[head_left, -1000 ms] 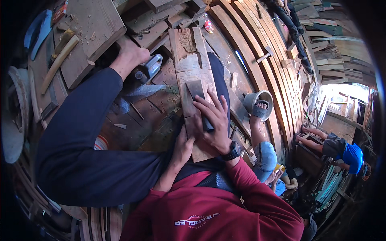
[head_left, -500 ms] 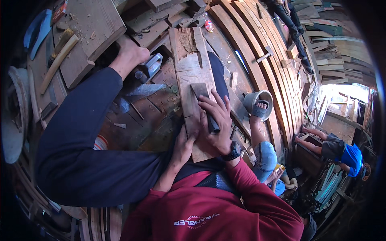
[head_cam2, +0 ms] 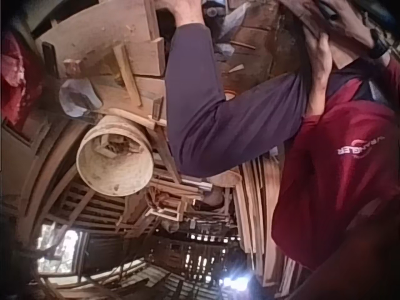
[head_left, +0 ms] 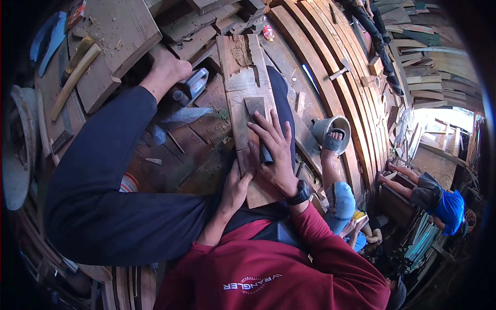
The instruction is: The person points along a marked wooden plank held on their lap, picks up a chisel blade, and uses it to scrape and carve into the surface of the wood.
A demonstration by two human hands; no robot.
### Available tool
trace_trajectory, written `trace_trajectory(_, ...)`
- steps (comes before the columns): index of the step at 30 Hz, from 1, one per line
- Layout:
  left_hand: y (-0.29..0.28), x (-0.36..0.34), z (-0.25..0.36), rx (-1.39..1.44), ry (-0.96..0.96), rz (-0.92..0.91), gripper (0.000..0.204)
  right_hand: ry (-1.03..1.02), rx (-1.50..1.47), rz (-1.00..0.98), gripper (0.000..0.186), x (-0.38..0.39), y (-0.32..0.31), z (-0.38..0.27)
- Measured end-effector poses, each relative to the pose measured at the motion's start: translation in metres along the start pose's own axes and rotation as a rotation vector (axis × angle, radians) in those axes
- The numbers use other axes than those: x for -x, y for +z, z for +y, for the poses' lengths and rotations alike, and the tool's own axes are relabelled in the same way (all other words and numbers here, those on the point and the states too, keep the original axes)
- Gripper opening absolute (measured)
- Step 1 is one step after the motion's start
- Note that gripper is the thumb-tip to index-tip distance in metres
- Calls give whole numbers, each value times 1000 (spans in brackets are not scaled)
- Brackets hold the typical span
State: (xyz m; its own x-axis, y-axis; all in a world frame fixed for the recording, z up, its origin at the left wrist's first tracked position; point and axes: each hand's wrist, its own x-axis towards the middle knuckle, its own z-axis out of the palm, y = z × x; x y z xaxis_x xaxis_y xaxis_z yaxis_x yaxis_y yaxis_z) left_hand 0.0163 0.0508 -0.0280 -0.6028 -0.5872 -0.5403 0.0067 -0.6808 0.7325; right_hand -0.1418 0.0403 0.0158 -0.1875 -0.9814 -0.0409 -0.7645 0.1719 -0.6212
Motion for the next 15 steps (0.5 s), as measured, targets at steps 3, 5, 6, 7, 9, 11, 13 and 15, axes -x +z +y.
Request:
trace_trajectory(3,-4,1,-2,-12,-56,-8,56,-59,-33,-6,47,6,2,5)
trace_trajectory(5,-1,0,-2,-2,-22,8,54,-57,-10,4,49,5,3,8)
trace_trajectory(6,1,0,-2,10,10,21,51,-51,15,13,51,4,3,9)
trace_trajectory(7,1,0,-2,11,9,21,51,-51,16,13,51,5,4,8)
trace_trajectory(9,0,0,-4,-8,13,88,50,-55,-2,120,52,5,5,2)
trace_trajectory(11,1,-1,-5,-13,27,99,50,-49,-13,166,51,4,2,-1)
trace_trajectory(13,3,-1,-4,-18,39,108,50,2,25,129,49,4,2,3)
trace_trajectory(15,3,0,-2,-2,46,109,50,-21,60,132,46,6,2,3)
